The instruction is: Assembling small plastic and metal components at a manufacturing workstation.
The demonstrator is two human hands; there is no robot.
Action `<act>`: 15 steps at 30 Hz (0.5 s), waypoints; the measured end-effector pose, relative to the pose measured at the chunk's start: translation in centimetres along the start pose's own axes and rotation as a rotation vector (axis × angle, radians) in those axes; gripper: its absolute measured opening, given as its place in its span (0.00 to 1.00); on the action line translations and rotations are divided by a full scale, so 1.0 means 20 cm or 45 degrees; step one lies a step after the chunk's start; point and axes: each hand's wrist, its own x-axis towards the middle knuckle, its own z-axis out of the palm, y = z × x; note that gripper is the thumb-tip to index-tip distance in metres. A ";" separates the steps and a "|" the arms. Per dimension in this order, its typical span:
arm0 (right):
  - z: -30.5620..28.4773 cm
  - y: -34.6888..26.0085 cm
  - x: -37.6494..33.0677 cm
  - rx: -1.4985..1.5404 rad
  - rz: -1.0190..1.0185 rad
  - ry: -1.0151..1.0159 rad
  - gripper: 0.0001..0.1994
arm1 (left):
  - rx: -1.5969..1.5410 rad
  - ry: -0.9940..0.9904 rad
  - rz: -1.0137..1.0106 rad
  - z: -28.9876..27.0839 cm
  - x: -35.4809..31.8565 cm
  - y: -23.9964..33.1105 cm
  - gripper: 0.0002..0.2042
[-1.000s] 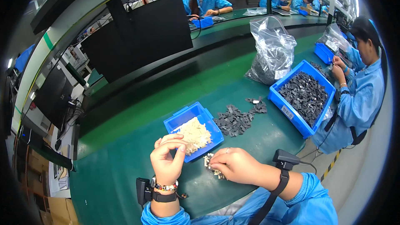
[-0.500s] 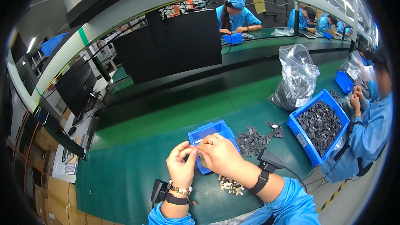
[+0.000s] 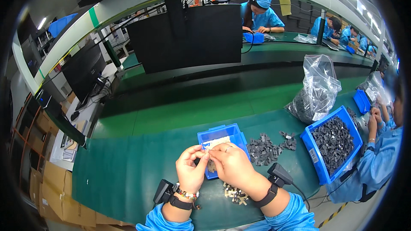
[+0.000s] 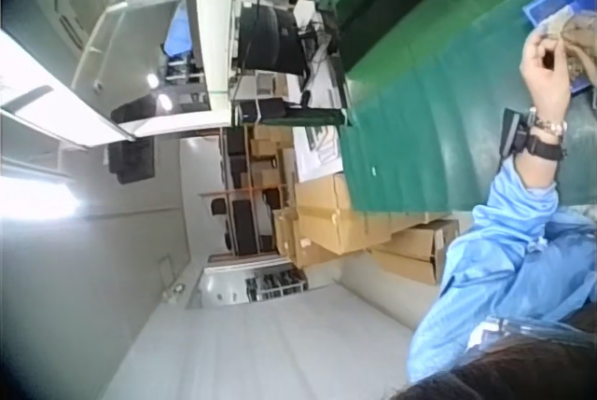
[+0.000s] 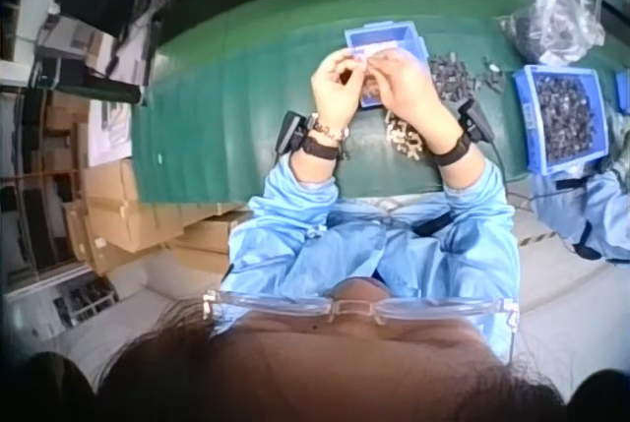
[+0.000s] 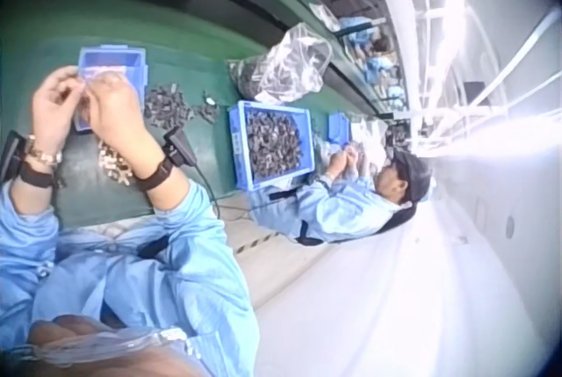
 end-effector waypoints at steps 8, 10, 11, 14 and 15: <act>-0.02 0.00 -0.03 -0.077 -0.021 -0.007 0.07 | 0.193 -0.014 0.075 -0.01 -0.02 -0.01 0.11; -0.02 0.00 -0.04 -0.092 -0.061 -0.030 0.07 | 0.481 -0.059 0.345 -0.02 -0.01 -0.02 0.10; -0.02 0.00 -0.04 -0.093 -0.057 -0.028 0.07 | 0.480 -0.063 0.344 -0.02 -0.01 -0.02 0.10; -0.02 0.00 -0.03 -0.072 -0.071 0.056 0.07 | 0.513 -0.083 0.388 -0.02 -0.02 -0.01 0.09; -0.03 0.00 -0.03 -0.062 -0.076 0.084 0.07 | 0.388 -0.057 0.308 -0.01 -0.02 -0.01 0.09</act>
